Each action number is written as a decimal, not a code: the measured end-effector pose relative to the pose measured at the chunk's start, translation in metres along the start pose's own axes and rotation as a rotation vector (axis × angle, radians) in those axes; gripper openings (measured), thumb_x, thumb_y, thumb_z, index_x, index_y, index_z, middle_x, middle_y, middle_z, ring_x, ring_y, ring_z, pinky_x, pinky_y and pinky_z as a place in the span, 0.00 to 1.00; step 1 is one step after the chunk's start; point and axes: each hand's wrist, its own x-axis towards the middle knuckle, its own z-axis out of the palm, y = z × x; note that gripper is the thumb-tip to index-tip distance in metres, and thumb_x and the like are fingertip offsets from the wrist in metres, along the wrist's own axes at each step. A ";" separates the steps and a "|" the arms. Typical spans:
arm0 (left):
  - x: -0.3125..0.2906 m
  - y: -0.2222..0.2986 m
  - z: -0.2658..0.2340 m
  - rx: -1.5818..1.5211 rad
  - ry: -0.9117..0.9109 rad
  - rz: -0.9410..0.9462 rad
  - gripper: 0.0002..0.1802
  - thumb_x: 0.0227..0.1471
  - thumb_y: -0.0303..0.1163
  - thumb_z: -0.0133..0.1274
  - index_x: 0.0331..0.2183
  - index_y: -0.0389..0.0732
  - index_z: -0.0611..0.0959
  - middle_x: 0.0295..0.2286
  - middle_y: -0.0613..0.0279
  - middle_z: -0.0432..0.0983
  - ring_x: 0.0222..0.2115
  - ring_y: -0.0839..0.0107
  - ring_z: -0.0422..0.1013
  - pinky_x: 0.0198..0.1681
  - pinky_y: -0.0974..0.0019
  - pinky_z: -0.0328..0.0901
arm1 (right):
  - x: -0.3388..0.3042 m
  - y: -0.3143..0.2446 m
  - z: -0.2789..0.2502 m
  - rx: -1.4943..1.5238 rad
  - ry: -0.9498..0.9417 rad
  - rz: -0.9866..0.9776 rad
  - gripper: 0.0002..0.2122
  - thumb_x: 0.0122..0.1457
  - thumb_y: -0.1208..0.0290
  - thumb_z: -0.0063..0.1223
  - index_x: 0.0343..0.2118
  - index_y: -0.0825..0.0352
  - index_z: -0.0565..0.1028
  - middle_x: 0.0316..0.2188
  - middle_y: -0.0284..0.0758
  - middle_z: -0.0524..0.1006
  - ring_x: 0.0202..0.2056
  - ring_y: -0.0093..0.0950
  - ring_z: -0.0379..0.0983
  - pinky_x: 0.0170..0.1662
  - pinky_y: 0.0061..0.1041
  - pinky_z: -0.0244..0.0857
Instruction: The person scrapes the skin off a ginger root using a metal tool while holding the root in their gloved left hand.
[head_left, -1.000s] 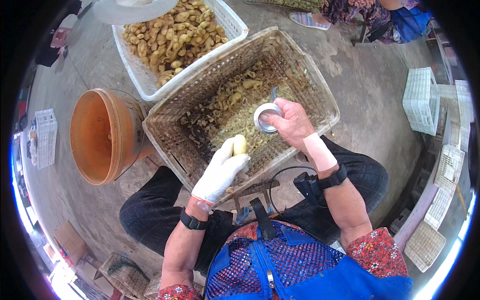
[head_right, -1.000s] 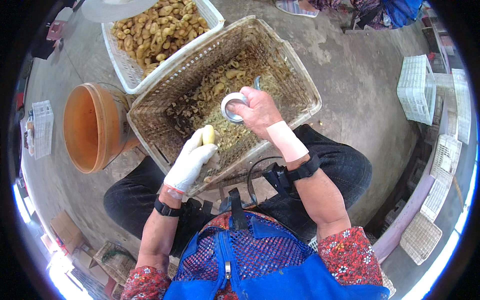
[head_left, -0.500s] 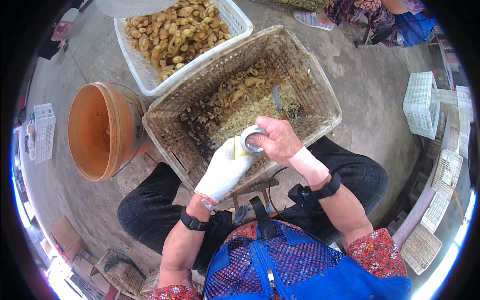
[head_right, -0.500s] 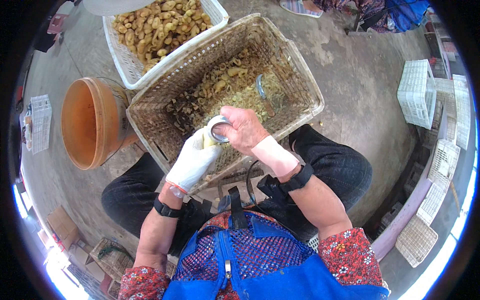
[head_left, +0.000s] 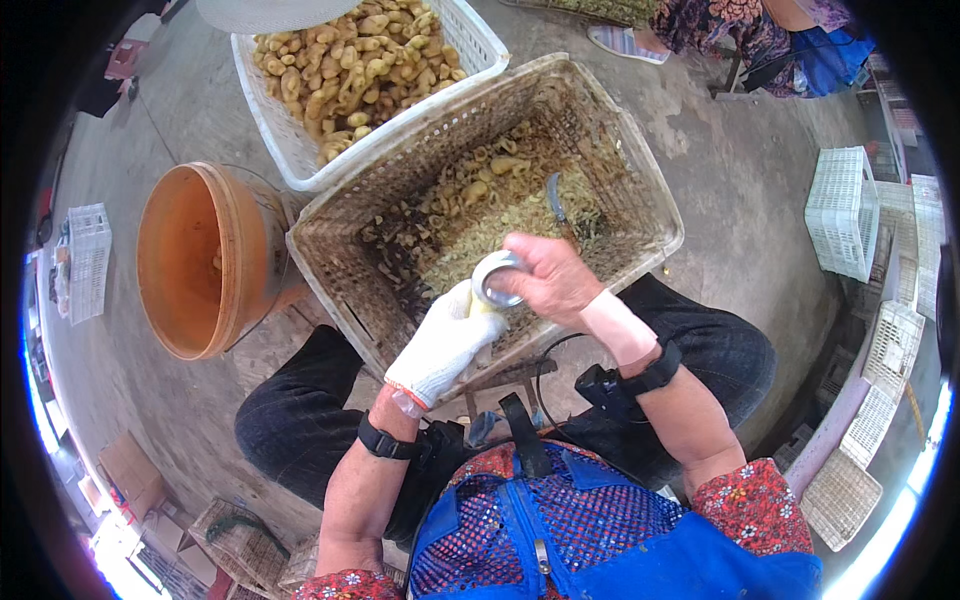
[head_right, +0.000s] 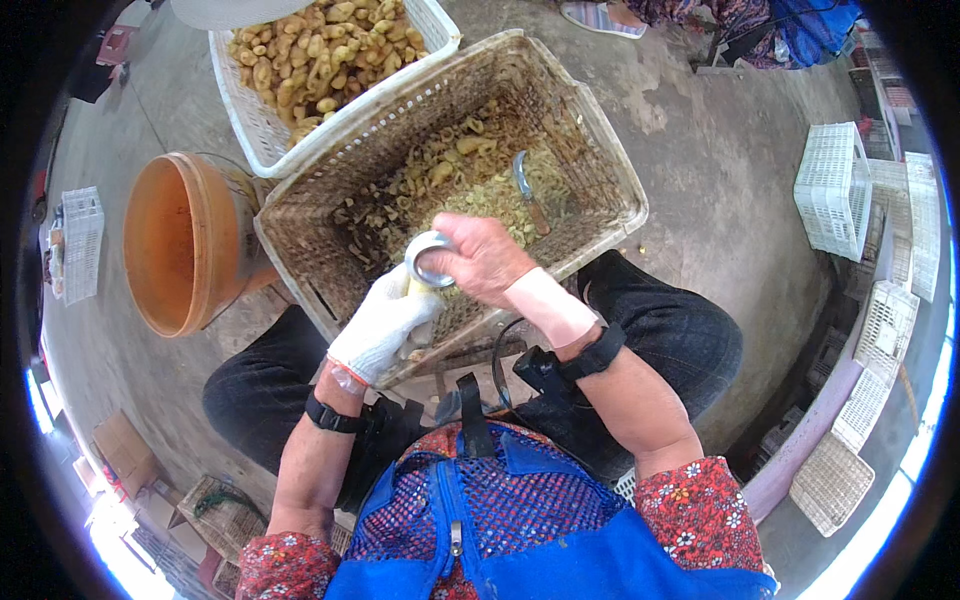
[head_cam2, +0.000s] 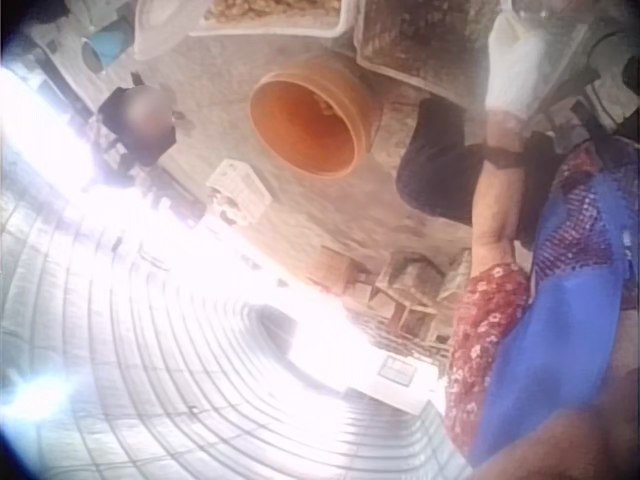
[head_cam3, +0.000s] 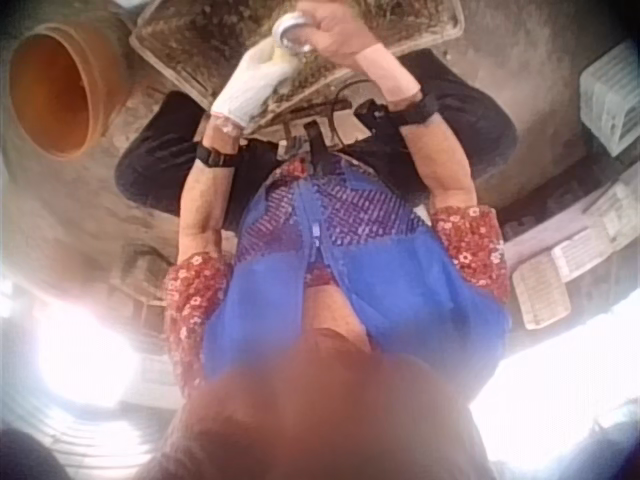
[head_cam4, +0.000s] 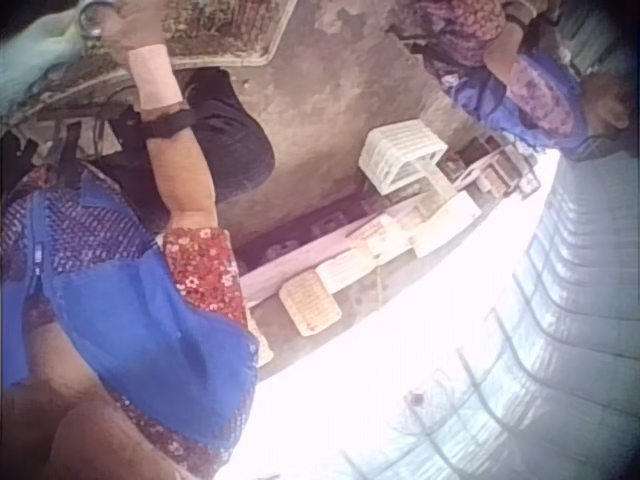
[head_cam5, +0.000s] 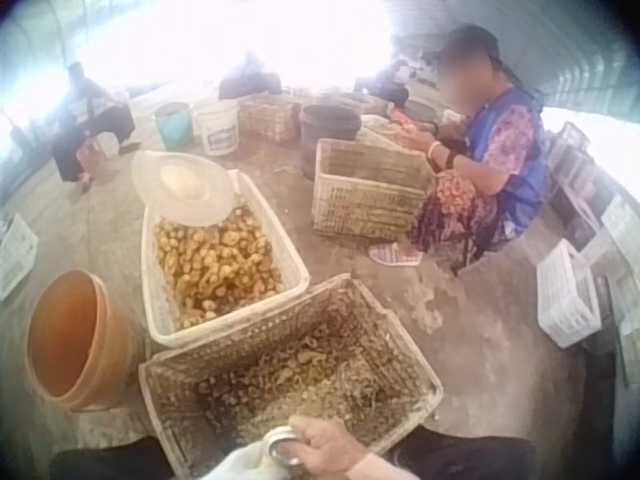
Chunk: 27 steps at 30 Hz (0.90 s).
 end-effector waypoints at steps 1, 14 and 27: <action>0.000 -0.003 -0.001 0.022 -0.023 0.032 0.11 0.49 0.34 0.54 0.36 0.44 0.75 0.15 0.75 0.64 0.10 0.85 0.57 0.11 0.78 0.50 | 0.000 0.000 0.003 -0.045 -0.027 -0.015 0.07 0.54 0.69 0.57 0.31 0.66 0.74 0.28 0.33 0.77 0.31 0.22 0.71 0.38 0.25 0.65; -0.004 -0.004 -0.010 -0.016 0.112 0.013 0.29 0.49 0.32 0.51 0.52 0.35 0.65 0.26 0.68 0.68 0.17 0.82 0.64 0.16 0.79 0.58 | 0.014 0.009 -0.010 -0.174 0.213 0.030 0.11 0.54 0.65 0.58 0.31 0.68 0.73 0.27 0.42 0.77 0.30 0.34 0.74 0.35 0.29 0.66; -0.014 0.001 -0.020 -0.300 -0.002 -0.072 0.24 0.53 0.32 0.50 0.52 0.40 0.68 0.23 0.67 0.69 0.13 0.84 0.60 0.10 0.81 0.52 | 0.031 0.044 -0.028 -0.495 0.417 -0.051 0.09 0.53 0.66 0.54 0.27 0.66 0.72 0.23 0.42 0.76 0.26 0.41 0.74 0.31 0.35 0.67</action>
